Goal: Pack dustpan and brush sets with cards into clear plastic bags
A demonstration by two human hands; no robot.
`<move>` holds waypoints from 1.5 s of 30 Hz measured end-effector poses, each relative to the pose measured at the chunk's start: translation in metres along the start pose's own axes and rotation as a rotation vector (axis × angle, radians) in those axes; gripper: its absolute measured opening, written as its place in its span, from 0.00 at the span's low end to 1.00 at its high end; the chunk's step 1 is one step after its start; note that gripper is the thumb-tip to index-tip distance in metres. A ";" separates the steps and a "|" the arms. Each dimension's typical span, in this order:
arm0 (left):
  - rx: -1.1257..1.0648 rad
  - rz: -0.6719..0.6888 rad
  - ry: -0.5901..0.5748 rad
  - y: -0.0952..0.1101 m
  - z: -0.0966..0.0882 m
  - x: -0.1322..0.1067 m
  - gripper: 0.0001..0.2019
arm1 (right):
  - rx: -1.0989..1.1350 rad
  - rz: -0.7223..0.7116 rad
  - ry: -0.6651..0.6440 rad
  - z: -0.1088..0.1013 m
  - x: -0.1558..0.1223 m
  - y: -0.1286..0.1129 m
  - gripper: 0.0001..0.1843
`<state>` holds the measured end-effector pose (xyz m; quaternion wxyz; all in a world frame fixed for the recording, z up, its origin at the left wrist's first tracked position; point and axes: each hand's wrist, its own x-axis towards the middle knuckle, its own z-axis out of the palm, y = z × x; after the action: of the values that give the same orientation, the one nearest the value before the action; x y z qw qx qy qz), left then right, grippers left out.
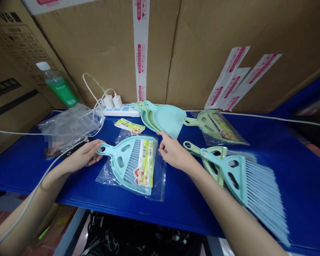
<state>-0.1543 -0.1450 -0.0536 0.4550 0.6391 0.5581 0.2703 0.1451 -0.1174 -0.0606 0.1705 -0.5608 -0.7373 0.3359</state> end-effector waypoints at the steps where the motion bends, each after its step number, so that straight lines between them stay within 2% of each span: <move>1: 0.005 0.002 0.009 0.000 0.000 0.000 0.13 | -0.109 -0.027 0.053 0.001 0.000 0.001 0.23; 3: 0.036 0.003 0.031 0.001 0.001 -0.001 0.12 | -0.283 -0.070 0.120 0.002 0.000 0.001 0.19; 6: 0.135 0.000 0.072 0.004 0.001 -0.003 0.10 | -0.381 -0.096 0.082 0.000 -0.003 -0.002 0.22; 10: 0.349 0.039 0.152 0.006 0.002 -0.005 0.10 | -0.355 -0.090 -0.002 -0.001 -0.011 -0.008 0.27; 13: 0.485 0.092 0.219 0.007 0.001 -0.005 0.10 | -0.364 -0.112 -0.012 0.000 -0.015 -0.010 0.29; 18: 0.583 0.105 0.281 0.008 0.001 -0.003 0.10 | -0.400 -0.066 -0.064 -0.002 -0.016 -0.014 0.35; 23: 0.665 0.083 0.332 0.009 0.001 -0.003 0.10 | -0.387 -0.041 -0.056 -0.002 -0.014 -0.012 0.33; 27: 0.803 0.078 0.460 0.009 0.003 -0.004 0.08 | -0.403 -0.103 0.005 0.000 -0.012 -0.006 0.28; 33: 0.849 0.264 0.555 0.012 0.014 -0.010 0.09 | -0.462 -0.123 0.002 0.002 -0.014 -0.005 0.29; 36: 0.804 0.395 0.455 0.014 0.019 -0.014 0.11 | -0.500 -0.105 0.070 0.004 -0.013 -0.006 0.29; 40: 0.723 0.618 0.156 0.014 0.020 -0.017 0.12 | -0.584 -0.059 0.162 0.007 -0.009 -0.007 0.26; 43: 0.700 0.799 -0.058 0.013 0.021 -0.018 0.16 | -0.633 -0.011 0.133 0.006 -0.008 -0.013 0.24; 45: 0.698 0.846 -0.116 0.011 0.022 -0.019 0.16 | -0.669 0.039 0.086 0.004 -0.010 -0.019 0.22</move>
<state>-0.1347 -0.1686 -0.0501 0.0979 0.9344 0.2831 0.1928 0.1320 -0.1308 -0.0497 0.0013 -0.6133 -0.7880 0.0545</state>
